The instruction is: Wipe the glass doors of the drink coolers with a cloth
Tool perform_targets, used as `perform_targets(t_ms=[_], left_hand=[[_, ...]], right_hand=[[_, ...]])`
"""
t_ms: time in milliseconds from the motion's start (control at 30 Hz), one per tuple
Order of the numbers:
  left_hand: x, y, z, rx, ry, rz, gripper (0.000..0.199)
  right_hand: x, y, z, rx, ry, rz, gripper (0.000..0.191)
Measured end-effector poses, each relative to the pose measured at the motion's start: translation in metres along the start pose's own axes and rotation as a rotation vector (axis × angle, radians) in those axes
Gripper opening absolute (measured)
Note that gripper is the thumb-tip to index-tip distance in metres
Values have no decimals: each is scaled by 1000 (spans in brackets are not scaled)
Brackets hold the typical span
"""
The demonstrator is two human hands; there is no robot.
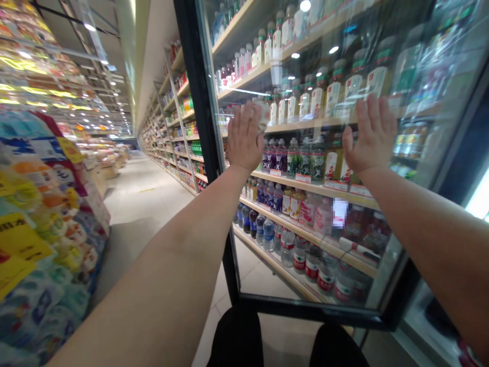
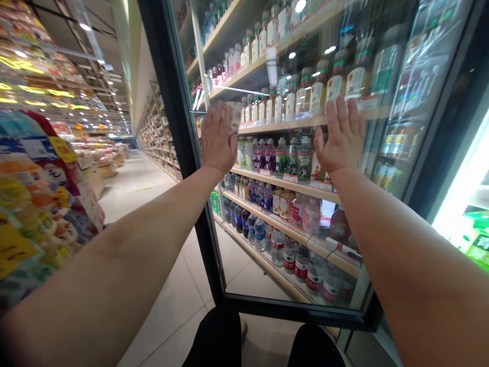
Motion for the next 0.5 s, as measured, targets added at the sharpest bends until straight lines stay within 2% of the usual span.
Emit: perform_targets(t_ms=[100, 133, 200, 267, 433, 500], left_hand=[[13, 12, -3, -122, 25, 530, 66], [16, 16, -4, -149, 18, 627, 64], [19, 20, -6, -162, 7, 663, 61], [17, 18, -6, -131, 17, 526, 60], [-1, 10, 2, 47, 149, -100, 64], [-6, 10, 6, 78, 170, -184, 64]], right_hand=[[3, 0, 3, 31, -6, -28, 67], [4, 0, 4, 38, -8, -35, 67], [6, 0, 6, 59, -7, -44, 68], [7, 0, 6, 67, -5, -44, 69], [4, 0, 4, 21, -9, -15, 66], [4, -1, 3, 4, 12, 1, 69]])
Point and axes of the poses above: each hand's wrist, its own y-axis away from the middle knuckle, its own z-axis out of the palm, x = y × z, the point moved 3 cm from there along -y, towards the middle knuckle, and after that the axes turned 6 degrees about -y, right-handed, at the moved point
